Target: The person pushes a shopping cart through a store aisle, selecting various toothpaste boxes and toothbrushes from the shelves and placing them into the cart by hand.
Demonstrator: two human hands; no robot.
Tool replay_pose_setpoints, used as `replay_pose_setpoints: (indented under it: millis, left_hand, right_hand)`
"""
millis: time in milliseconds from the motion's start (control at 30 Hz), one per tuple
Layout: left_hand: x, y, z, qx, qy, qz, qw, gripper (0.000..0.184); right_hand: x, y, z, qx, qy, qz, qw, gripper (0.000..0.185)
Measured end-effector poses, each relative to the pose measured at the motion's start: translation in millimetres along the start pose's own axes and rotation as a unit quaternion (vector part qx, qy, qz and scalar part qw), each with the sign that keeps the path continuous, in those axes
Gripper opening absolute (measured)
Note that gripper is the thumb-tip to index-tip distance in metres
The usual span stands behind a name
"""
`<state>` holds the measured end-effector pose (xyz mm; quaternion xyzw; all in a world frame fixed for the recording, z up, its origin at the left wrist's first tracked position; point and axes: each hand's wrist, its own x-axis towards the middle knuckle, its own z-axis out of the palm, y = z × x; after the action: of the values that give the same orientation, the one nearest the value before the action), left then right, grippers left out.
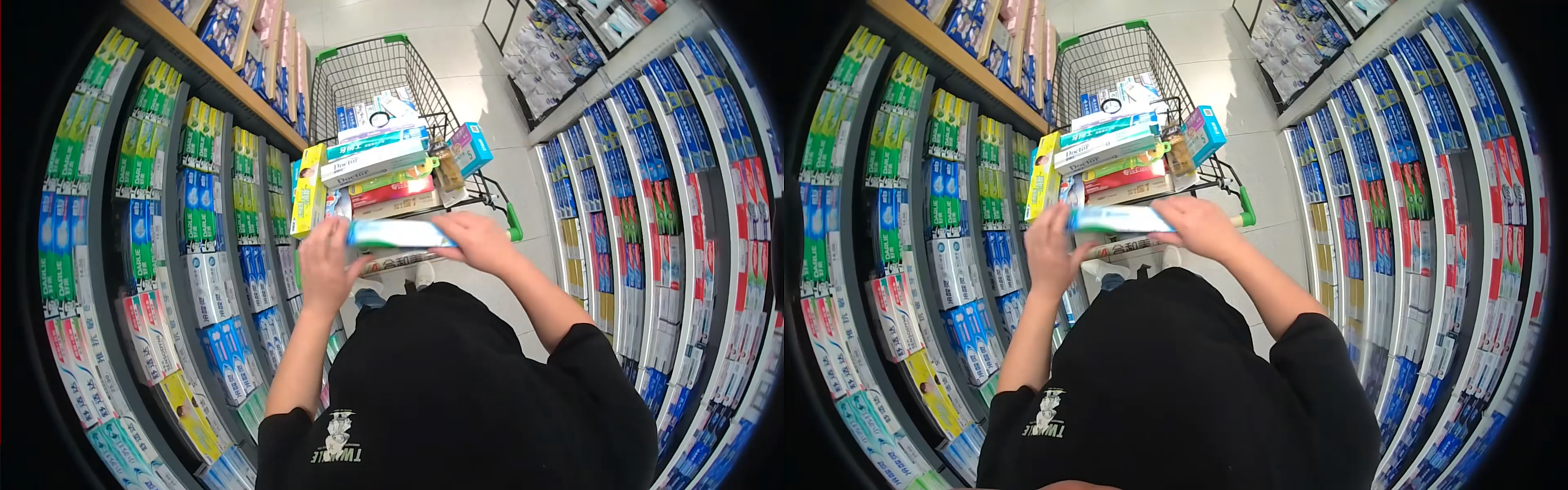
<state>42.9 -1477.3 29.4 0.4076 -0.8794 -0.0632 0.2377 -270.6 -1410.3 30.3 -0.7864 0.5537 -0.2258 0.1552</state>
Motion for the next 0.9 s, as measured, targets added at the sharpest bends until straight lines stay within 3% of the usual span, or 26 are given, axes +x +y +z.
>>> replay_pose_setpoints:
  millis: [33, 167, 233, 333, 433, 500, 667, 900]
  left_hand:
    - [-2.8, -7.8, 4.2, 0.035, 0.023, -0.029, 0.999, 0.073]
    - [-23.7, -42.0, 27.3, 0.036, 0.112, -0.214, 0.97, 0.065]
    - [-50.5, -70.4, 48.8, 0.06, 0.12, -0.291, 0.947, 0.061]
    - [-70.9, -92.9, 68.4, -0.016, 0.028, -0.411, 0.911, 0.057]
    - [-71.0, -82.2, 74.0, 0.043, -0.087, -0.407, 0.908, 0.055]
    - [-63.6, -73.8, 70.3, 0.078, -0.133, -0.406, 0.901, 0.055]
    - [-68.9, -77.5, 72.5, 0.086, -0.122, -0.392, 0.908, 0.053]
    - [-71.7, -81.9, 75.0, 0.092, -0.119, -0.385, 0.911, 0.052]
  right_hand:
    - [-2.0, 7.6, 3.3, 0.001, 0.071, 0.027, 0.997, 0.049]
    - [1.8, 31.4, 2.2, 0.011, 0.187, 0.256, 0.948, 0.048]
    - [15.6, 46.3, 0.7, -0.022, 0.176, 0.325, 0.929, 0.048]
    - [39.3, 66.9, 8.4, -0.071, 0.158, 0.384, 0.907, 0.047]
    - [66.8, 64.3, 8.8, -0.101, 0.085, 0.431, 0.893, 0.047]
    - [76.9, 69.4, 22.1, -0.115, 0.078, 0.417, 0.898, 0.048]
    - [82.3, 76.0, 44.0, -0.122, 0.052, 0.398, 0.908, 0.059]
    - [41.1, 51.3, 26.7, -0.101, 0.17, 0.274, 0.941, 0.054]
